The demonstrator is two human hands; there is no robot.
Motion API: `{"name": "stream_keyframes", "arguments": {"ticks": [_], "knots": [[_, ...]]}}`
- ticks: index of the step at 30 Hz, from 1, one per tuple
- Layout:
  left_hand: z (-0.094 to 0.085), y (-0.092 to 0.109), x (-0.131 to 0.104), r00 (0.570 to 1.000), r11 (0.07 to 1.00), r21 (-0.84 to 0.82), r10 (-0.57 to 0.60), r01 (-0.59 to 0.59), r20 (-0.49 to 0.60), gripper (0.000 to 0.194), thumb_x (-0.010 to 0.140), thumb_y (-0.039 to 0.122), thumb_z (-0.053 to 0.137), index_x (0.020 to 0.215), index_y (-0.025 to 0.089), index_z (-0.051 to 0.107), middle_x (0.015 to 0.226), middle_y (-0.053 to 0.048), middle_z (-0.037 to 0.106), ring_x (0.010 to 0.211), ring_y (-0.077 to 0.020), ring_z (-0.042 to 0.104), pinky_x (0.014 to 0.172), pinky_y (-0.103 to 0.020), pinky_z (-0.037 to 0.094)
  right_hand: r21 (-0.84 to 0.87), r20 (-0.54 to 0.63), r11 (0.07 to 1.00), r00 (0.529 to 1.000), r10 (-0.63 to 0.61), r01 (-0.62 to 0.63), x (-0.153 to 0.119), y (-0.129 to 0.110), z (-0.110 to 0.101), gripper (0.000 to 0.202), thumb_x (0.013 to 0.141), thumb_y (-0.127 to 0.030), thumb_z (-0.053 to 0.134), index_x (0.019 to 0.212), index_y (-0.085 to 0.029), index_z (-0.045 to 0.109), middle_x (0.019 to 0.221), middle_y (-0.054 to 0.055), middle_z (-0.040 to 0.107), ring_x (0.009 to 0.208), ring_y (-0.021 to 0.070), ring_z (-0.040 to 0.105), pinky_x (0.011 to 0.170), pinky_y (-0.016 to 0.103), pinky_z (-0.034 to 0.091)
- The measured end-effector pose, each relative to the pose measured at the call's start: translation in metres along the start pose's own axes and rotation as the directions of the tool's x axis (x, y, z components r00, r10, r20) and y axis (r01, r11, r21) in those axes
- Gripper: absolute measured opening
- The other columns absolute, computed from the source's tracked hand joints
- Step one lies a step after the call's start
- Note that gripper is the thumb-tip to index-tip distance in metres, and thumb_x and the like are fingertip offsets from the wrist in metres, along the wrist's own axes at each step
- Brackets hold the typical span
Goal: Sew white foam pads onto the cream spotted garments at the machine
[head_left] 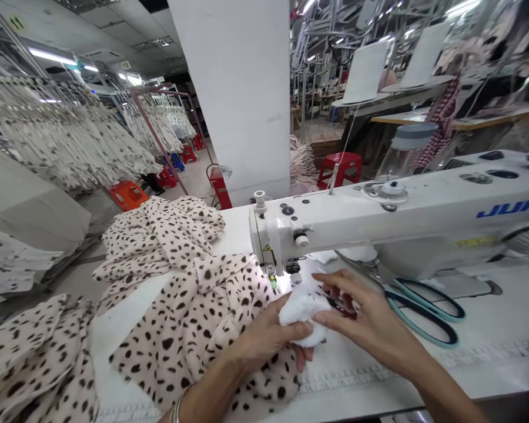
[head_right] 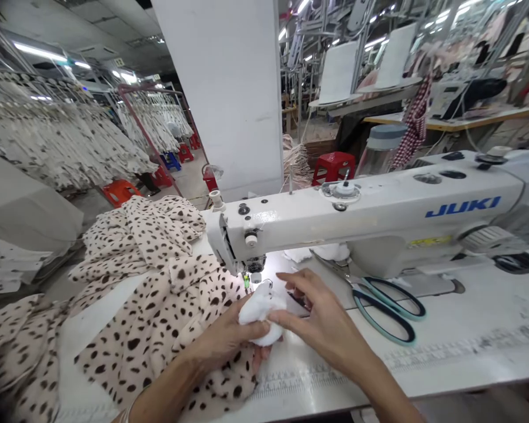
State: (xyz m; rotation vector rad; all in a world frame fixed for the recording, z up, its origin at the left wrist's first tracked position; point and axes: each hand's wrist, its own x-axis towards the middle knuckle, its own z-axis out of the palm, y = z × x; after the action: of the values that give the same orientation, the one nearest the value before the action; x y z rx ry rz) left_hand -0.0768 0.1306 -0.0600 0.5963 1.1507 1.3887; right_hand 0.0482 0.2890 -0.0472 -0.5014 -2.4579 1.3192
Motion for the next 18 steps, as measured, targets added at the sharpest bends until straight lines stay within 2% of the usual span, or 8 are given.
{"name": "stream_keyframes", "arguments": {"ticks": [5, 10, 12, 15, 18], "knots": [[0.009, 0.004, 0.001, 0.998, 0.998, 0.037, 0.058, -0.059, 0.035, 0.046, 0.079, 0.039, 0.075, 0.113, 0.011, 0.061, 0.083, -0.007, 0.064, 0.072, -0.018, 0.064, 0.061, -0.028, 0.054, 0.201, -0.039, 0.98, 0.999, 0.005, 0.003, -0.019, -0.002, 0.015, 0.036, 0.083, -0.054, 0.063, 0.106, -0.027, 0.07, 0.085, 0.002, 0.055, 0.074, 0.0158, 0.054, 0.065, 0.028, 0.048], [0.012, 0.005, 0.001, 0.996, 0.995, 0.056, 0.074, -0.077, 0.055, 0.042, 0.079, 0.041, 0.075, 0.107, 0.011, 0.066, 0.088, -0.009, 0.065, 0.077, -0.0197, 0.062, 0.067, -0.03, 0.052, 0.388, -0.109, 0.922, 0.994, 0.029, 0.015, -0.023, 0.001, 0.03, 0.03, 0.083, -0.048, 0.066, 0.104, -0.026, 0.07, 0.09, 0.003, 0.054, 0.07, 0.0141, 0.051, 0.06, 0.026, 0.048], [0.009, 0.004, 0.0, 0.997, 0.992, 0.099, 0.077, -0.079, 0.022, 0.044, 0.079, 0.043, 0.074, 0.11, 0.012, 0.067, 0.092, -0.008, 0.065, 0.081, -0.0187, 0.06, 0.07, -0.028, 0.05, 0.42, -0.134, 0.907, 0.991, 0.03, 0.029, -0.021, 0.005, 0.034, 0.027, 0.085, -0.046, 0.066, 0.099, -0.025, 0.072, 0.088, 0.002, 0.054, 0.07, 0.014, 0.05, 0.06, 0.026, 0.046], [0.004, 0.001, 0.001, 0.983, 0.967, 0.198, 0.174, -0.161, -0.054, 0.045, 0.084, 0.049, 0.068, 0.112, 0.014, 0.066, 0.095, -0.007, 0.064, 0.081, -0.0154, 0.056, 0.072, -0.024, 0.044, 0.446, -0.125, 0.895, 0.992, 0.034, 0.026, -0.019, 0.01, 0.036, 0.026, 0.084, -0.046, 0.067, 0.097, -0.024, 0.073, 0.086, 0.003, 0.056, 0.072, 0.0148, 0.051, 0.062, 0.028, 0.044], [0.001, -0.002, 0.003, 0.967, 0.942, 0.252, 0.246, -0.222, -0.066, 0.043, 0.088, 0.051, 0.06, 0.105, 0.013, 0.07, 0.089, -0.006, 0.063, 0.077, -0.0143, 0.052, 0.069, -0.023, 0.042, 0.514, -0.095, 0.858, 0.993, 0.07, -0.011, -0.018, 0.01, 0.038, 0.028, 0.084, -0.047, 0.067, 0.099, -0.023, 0.073, 0.087, 0.003, 0.058, 0.078, 0.0172, 0.054, 0.065, 0.029, 0.044]]}}
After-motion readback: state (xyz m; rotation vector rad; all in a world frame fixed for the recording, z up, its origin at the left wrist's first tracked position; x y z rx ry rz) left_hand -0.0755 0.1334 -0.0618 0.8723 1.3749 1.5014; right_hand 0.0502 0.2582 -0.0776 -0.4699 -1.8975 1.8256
